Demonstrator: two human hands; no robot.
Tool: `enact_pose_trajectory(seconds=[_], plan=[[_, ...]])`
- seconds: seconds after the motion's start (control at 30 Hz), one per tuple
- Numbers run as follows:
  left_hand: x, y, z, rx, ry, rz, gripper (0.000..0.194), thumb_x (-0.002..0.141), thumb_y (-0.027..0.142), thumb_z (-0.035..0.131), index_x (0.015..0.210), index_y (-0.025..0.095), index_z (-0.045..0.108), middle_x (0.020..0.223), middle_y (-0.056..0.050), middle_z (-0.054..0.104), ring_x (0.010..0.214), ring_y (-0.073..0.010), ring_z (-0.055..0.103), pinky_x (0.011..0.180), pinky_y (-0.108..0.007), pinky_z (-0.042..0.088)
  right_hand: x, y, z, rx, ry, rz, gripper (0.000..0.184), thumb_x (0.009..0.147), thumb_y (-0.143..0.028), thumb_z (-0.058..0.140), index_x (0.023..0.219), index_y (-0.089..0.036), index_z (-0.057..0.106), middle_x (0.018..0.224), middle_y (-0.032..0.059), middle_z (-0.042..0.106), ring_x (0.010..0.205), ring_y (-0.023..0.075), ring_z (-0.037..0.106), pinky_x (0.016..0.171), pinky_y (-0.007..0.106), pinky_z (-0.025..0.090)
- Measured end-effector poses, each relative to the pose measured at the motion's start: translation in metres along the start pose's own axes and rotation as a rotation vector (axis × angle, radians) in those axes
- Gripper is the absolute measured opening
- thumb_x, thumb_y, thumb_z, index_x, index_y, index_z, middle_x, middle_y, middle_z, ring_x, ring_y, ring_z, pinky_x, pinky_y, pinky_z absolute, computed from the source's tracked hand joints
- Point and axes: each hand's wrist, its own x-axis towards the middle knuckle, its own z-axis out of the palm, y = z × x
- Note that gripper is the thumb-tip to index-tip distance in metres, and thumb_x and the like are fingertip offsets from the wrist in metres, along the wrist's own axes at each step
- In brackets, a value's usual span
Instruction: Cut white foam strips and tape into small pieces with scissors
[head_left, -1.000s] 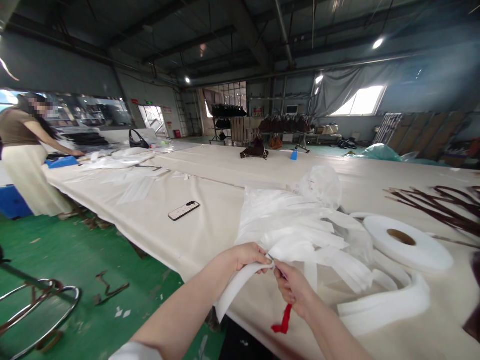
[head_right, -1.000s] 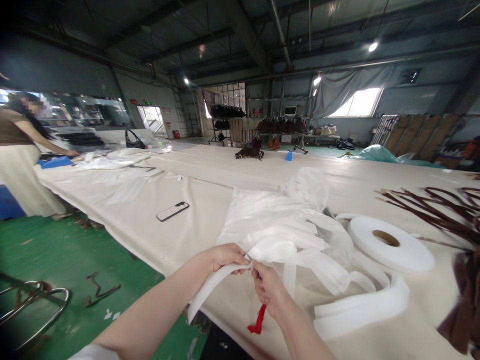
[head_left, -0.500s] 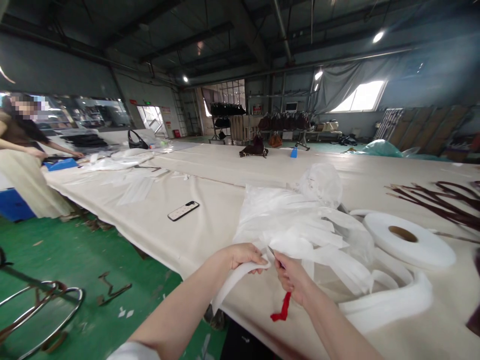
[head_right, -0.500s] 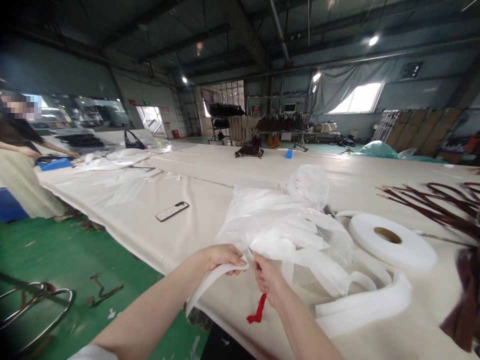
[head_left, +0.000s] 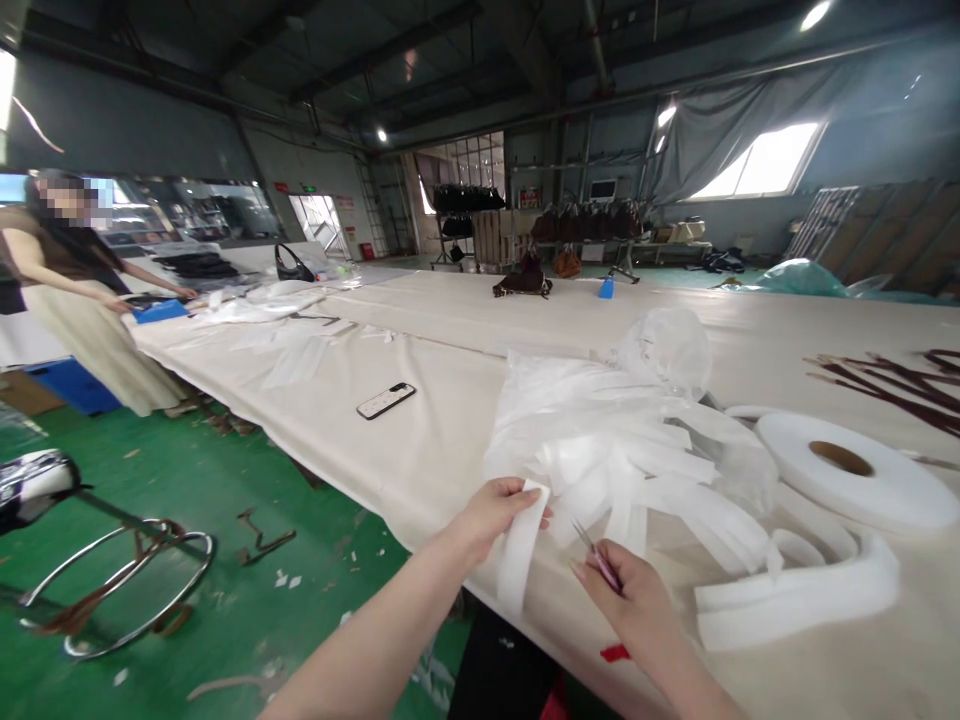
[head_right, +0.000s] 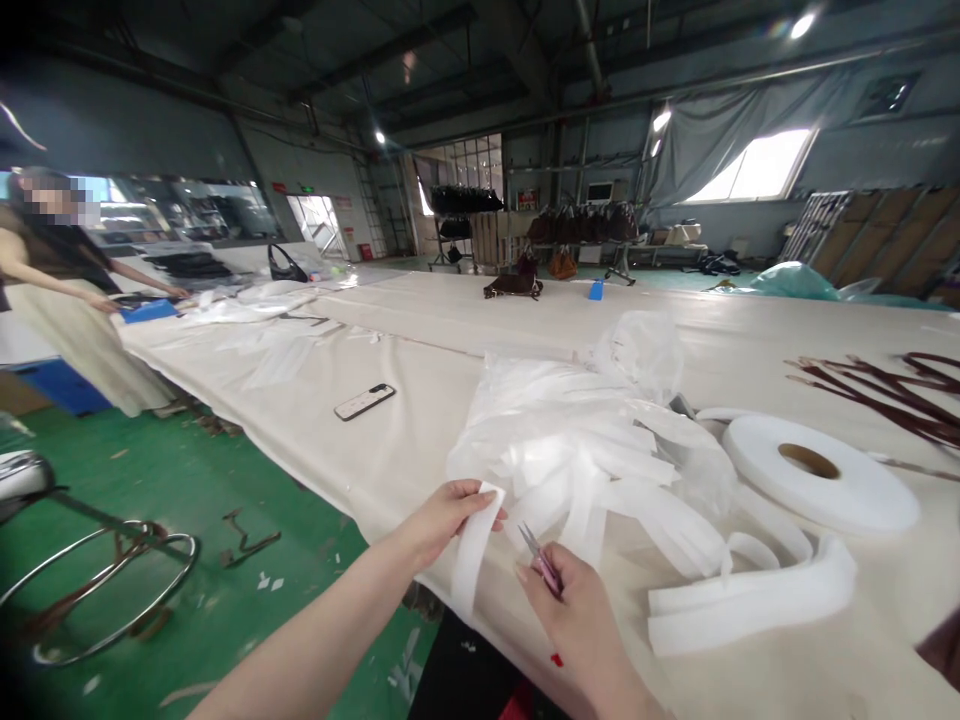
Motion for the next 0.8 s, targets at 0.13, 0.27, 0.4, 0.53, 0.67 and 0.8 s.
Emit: enact_pose_trajectory(seconds=[0.13, 0.27, 0.4, 0.53, 0.67, 0.8], plan=[[-0.011, -0.017, 0.039, -0.240, 0.040, 0.039, 0.047, 0.061, 0.049, 0.081, 0.082, 0.010, 0.067, 0.077, -0.009, 0.070, 0.063, -0.0151, 0.062, 0.063, -0.027, 0.049, -0.012, -0.001, 0.012, -0.016, -0.012, 0.023, 0.025, 0.079, -0.043, 0.066, 0.069, -0.021, 0.061, 0.055, -0.0045, 0.047, 0.054, 0.0131, 0.041, 0.052, 0.027, 0.032], [-0.011, -0.025, 0.060, -0.340, 0.013, 0.029, 0.049, 0.063, 0.052, 0.079, 0.087, 0.010, 0.066, 0.081, -0.008, 0.069, 0.067, -0.0151, 0.061, 0.065, -0.026, 0.048, -0.013, 0.006, 0.012, 0.362, 0.048, 0.183, 0.038, 0.073, -0.052, 0.070, 0.061, -0.020, 0.052, 0.047, -0.0083, 0.036, 0.043, 0.0074, 0.027, 0.041, 0.023, 0.023], [-0.012, -0.034, 0.065, -0.335, -0.173, -0.048, 0.057, 0.072, 0.061, 0.068, 0.098, 0.010, 0.066, 0.097, -0.013, 0.070, 0.089, -0.0218, 0.065, 0.080, -0.030, 0.049, -0.014, 0.011, -0.002, 0.720, 0.115, 0.343, 0.048, 0.061, -0.057, 0.079, 0.065, -0.022, 0.046, 0.040, -0.0148, 0.025, 0.035, 0.0022, 0.009, 0.034, 0.020, 0.005], [-0.019, -0.042, 0.070, -0.239, -0.370, -0.116, 0.060, 0.075, 0.061, 0.065, 0.109, 0.011, 0.064, 0.103, -0.016, 0.069, 0.083, -0.0257, 0.068, 0.071, -0.035, 0.052, -0.016, 0.008, -0.013, 0.699, 0.178, 0.309, 0.049, 0.059, -0.058, 0.080, 0.063, -0.020, 0.049, 0.035, -0.0144, 0.027, 0.033, 0.0013, 0.013, 0.034, 0.018, 0.010], [-0.025, -0.039, 0.071, -0.185, -0.417, -0.140, 0.058, 0.074, 0.055, 0.068, 0.116, 0.016, 0.060, 0.105, -0.014, 0.068, 0.077, -0.0253, 0.069, 0.066, -0.035, 0.053, -0.019, 0.003, -0.019, 0.611, 0.194, 0.304, 0.050, 0.053, -0.060, 0.081, 0.059, -0.020, 0.050, 0.034, -0.0130, 0.027, 0.035, 0.0023, 0.014, 0.034, 0.020, 0.014], [-0.026, -0.033, 0.071, -0.207, -0.460, -0.136, 0.051, 0.073, 0.049, 0.068, 0.110, 0.014, 0.063, 0.101, -0.013, 0.068, 0.084, -0.0244, 0.068, 0.077, -0.036, 0.051, -0.019, 0.007, -0.025, 0.588, 0.171, 0.323, 0.047, 0.055, -0.056, 0.081, 0.063, -0.019, 0.053, 0.037, -0.0132, 0.027, 0.034, 0.0018, 0.014, 0.035, 0.020, 0.007]])
